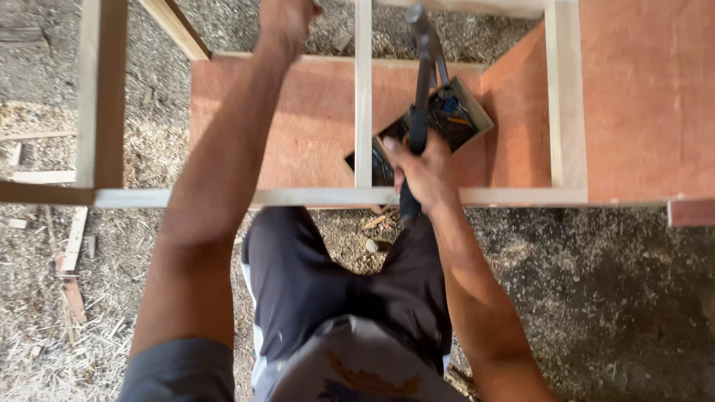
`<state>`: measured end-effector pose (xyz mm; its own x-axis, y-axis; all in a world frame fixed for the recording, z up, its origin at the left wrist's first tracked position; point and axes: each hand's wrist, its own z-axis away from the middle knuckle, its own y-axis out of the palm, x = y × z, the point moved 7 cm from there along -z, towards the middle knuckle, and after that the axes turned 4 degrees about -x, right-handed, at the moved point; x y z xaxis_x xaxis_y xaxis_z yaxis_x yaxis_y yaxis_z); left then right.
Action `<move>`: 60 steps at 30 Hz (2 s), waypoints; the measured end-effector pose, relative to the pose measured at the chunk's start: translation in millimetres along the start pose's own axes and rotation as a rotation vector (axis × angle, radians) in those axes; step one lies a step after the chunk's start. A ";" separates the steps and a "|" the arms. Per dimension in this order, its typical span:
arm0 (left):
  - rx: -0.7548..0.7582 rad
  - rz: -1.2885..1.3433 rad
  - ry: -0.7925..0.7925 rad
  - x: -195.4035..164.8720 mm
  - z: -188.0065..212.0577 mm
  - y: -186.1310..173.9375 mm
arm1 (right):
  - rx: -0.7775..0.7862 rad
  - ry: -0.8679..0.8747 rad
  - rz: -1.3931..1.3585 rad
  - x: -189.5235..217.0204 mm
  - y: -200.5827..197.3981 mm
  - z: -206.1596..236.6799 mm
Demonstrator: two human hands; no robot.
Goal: The person assembles a wooden frame by positioning a thin wooden strip against a larger frame and hammering nails to secure it. The person repeatedly picks up nails and hammers them into the wood at various points along the frame.
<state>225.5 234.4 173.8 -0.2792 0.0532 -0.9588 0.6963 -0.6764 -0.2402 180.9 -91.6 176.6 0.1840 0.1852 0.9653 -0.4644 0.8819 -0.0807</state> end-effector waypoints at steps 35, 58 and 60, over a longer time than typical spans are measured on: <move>-0.039 0.419 -0.515 -21.9 95.0 -29.9 | -0.199 -0.044 0.576 148.4 -13.3 31.7; 0.408 -0.365 -0.471 -22.4 -105.3 89.6 | 0.207 -0.082 0.982 187.9 -23.2 -274.1; 0.351 -0.306 -0.564 -20.0 -102.6 86.6 | 0.269 -0.084 1.030 192.2 -19.3 -294.0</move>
<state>359.2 250.1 156.6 -0.7915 -0.0448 -0.6095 0.3059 -0.8924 -0.3317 480.0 54.4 290.7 -0.4613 0.7472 0.4784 -0.5403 0.1911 -0.8195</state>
